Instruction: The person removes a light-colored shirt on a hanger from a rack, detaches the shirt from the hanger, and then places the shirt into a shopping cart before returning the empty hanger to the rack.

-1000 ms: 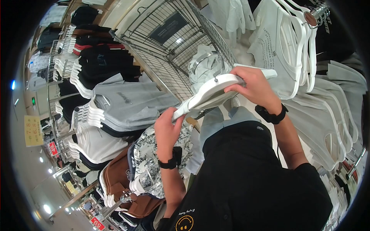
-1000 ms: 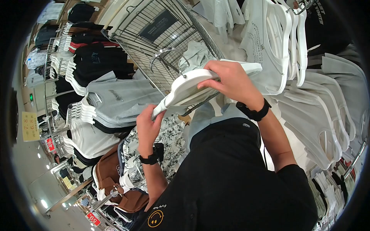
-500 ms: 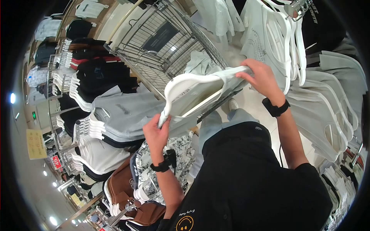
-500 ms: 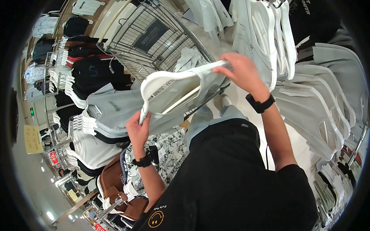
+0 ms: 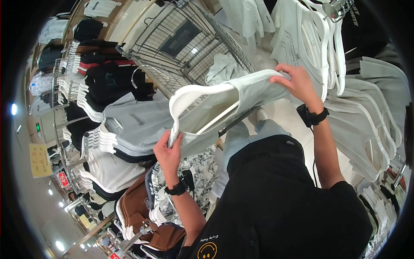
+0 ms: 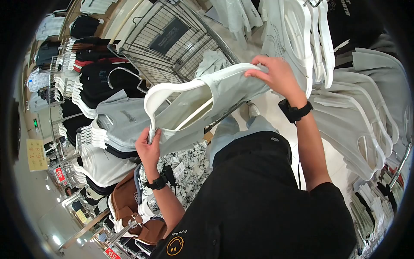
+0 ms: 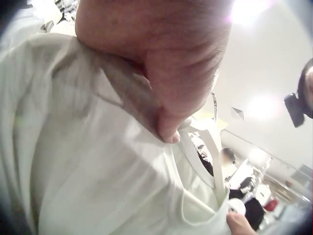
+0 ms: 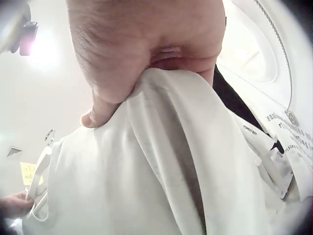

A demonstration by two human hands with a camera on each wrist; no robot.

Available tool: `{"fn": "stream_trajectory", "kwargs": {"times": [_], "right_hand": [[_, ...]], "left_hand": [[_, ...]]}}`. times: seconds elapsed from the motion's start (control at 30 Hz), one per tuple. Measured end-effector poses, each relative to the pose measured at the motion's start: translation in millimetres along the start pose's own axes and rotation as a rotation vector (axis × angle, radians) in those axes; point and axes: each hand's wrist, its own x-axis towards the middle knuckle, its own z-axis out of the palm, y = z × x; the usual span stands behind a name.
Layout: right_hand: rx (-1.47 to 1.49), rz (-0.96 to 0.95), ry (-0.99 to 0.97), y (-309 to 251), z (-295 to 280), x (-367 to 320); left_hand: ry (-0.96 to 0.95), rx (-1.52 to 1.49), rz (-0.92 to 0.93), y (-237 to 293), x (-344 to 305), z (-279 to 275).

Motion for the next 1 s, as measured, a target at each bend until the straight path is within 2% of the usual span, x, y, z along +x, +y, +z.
{"fn": "stream_trajectory", "kwargs": {"times": [0.07, 0.2, 0.27, 0.4, 0.47, 0.6, 0.7, 0.77, 0.8, 0.87, 0.9, 0.97, 1.0], "right_hand": [[0.020, -0.087, 0.074, 7, -4, 4], [-0.015, -0.045, 0.047, 9, -16, 9], [0.139, -0.049, 0.154, 3, -16, 9], [0.250, -0.094, 0.264, 0, -16, 12], [0.258, 0.009, 0.301, 3, -16, 15], [0.313, 0.020, 0.286, 36, 0, 21], [0.413, 0.054, 0.172, 40, 10, 16], [0.422, -0.164, 0.123, 32, 21, 8], [0.422, -0.162, 0.126, 32, 21, 5], [0.204, -0.111, -0.147, 31, 21, 1], [0.204, -0.110, -0.146, 32, 23, 1], [0.017, -0.025, -0.337, 38, 33, 2], [0.018, -0.025, -0.337, 42, 39, 0]], "left_hand": [[0.023, -0.016, -0.010, -2, -2, -2], [0.016, 0.032, -0.014, 2, -5, -3], [0.013, 0.026, -0.015, 2, -6, -1], [0.026, -0.031, -0.032, -5, -8, 2], [0.023, -0.064, -0.038, -7, -8, 2], [0.046, -0.127, -0.019, -6, -8, 2], [0.064, -0.136, -0.023, -6, -9, 1], [0.068, -0.149, -0.023, -6, -9, 1], [0.091, -0.189, -0.019, -6, -9, 2], [0.112, -0.230, -0.016, -8, -11, 2], [0.121, -0.226, -0.015, -10, -11, 1], [0.131, -0.222, -0.013, -11, -10, -2], [0.167, -0.235, 0.004, -11, -9, -3]]}}
